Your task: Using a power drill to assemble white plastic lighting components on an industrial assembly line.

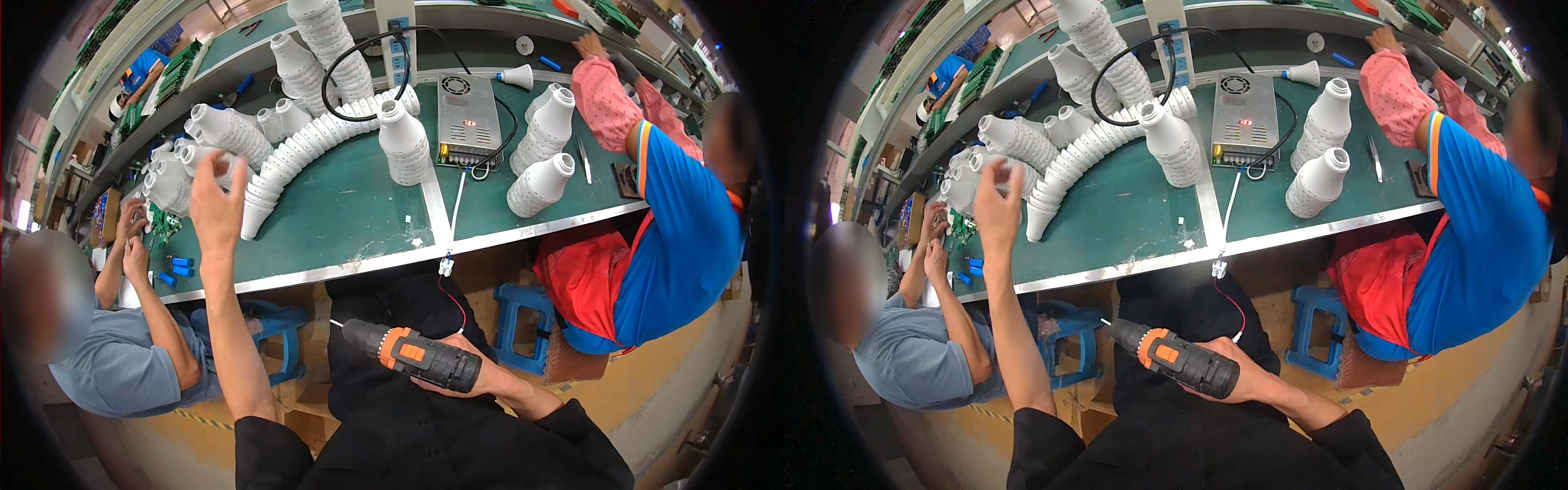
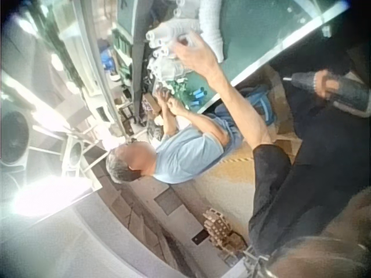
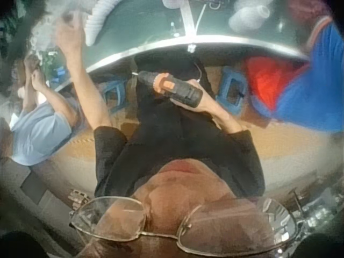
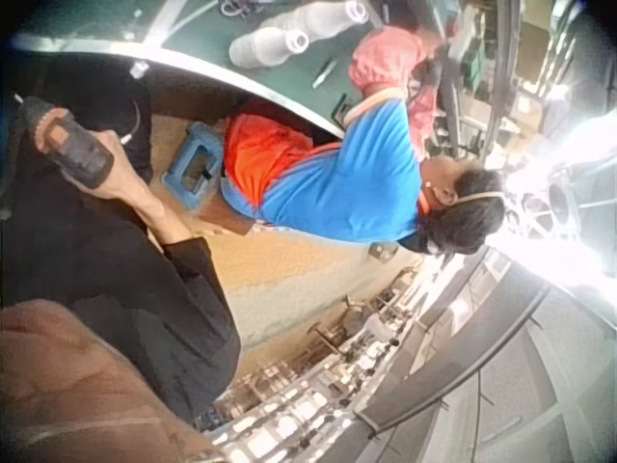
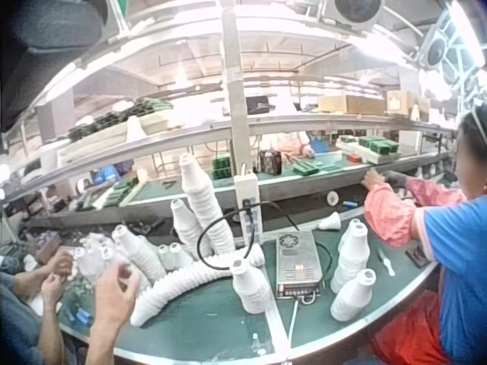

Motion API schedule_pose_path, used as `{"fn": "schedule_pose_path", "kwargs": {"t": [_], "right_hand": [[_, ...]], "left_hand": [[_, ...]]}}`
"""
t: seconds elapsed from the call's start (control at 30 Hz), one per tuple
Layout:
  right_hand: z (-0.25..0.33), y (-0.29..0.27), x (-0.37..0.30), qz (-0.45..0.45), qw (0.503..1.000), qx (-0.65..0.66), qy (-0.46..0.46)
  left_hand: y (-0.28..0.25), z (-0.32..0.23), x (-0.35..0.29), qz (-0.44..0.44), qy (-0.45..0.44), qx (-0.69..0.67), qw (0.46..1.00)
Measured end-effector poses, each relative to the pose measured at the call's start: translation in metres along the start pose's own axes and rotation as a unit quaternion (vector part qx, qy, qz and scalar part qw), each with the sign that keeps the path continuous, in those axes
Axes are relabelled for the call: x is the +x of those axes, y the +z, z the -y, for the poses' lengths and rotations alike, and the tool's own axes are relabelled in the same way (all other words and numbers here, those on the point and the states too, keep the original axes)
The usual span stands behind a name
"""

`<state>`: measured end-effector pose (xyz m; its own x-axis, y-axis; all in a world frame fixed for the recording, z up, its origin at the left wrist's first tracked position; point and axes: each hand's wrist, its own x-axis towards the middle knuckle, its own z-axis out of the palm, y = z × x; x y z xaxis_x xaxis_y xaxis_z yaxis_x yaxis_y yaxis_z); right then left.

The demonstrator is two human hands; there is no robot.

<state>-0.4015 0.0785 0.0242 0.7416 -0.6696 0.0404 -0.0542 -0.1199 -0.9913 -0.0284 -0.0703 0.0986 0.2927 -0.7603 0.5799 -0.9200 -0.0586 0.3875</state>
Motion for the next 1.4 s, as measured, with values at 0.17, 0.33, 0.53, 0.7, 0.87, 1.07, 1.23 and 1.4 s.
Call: {"fn": "schedule_pose_path", "kwargs": {"t": [0.17,0.33,0.53,0.7,0.87,1.07,1.23,1.4], "right_hand": [[0.010,0.004,0.006,0.008,0.998,-0.049,-0.028],[0.019,0.009,0.007,0.009,0.995,-0.097,-0.027],[0.015,0.016,0.012,0.004,0.996,-0.085,-0.035],[0.023,0.015,0.019,-0.016,0.992,-0.106,-0.067],[0.022,0.011,0.020,0.004,0.990,-0.125,-0.066],[0.013,0.013,0.018,0.017,0.994,-0.100,-0.051],[0.021,0.013,0.019,0.014,0.994,-0.101,-0.036],[0.025,0.015,0.017,-0.017,0.987,-0.143,-0.072]], "left_hand": [[0.042,0.064,-0.057,0.113,0.035,0.040,0.992],[0.053,0.066,-0.060,0.107,-0.008,-0.012,0.994],[0.035,0.065,-0.061,0.152,0.031,0.008,0.988],[0.025,0.063,-0.079,0.130,-0.045,0.035,0.990],[0.022,0.060,-0.091,0.112,-0.124,0.006,0.986],[0.021,0.056,-0.093,0.047,0.002,0.028,0.998],[0.008,0.054,-0.102,0.058,-0.035,0.034,0.997],[-0.017,0.056,-0.126,0.097,-0.069,0.080,0.990]]}}
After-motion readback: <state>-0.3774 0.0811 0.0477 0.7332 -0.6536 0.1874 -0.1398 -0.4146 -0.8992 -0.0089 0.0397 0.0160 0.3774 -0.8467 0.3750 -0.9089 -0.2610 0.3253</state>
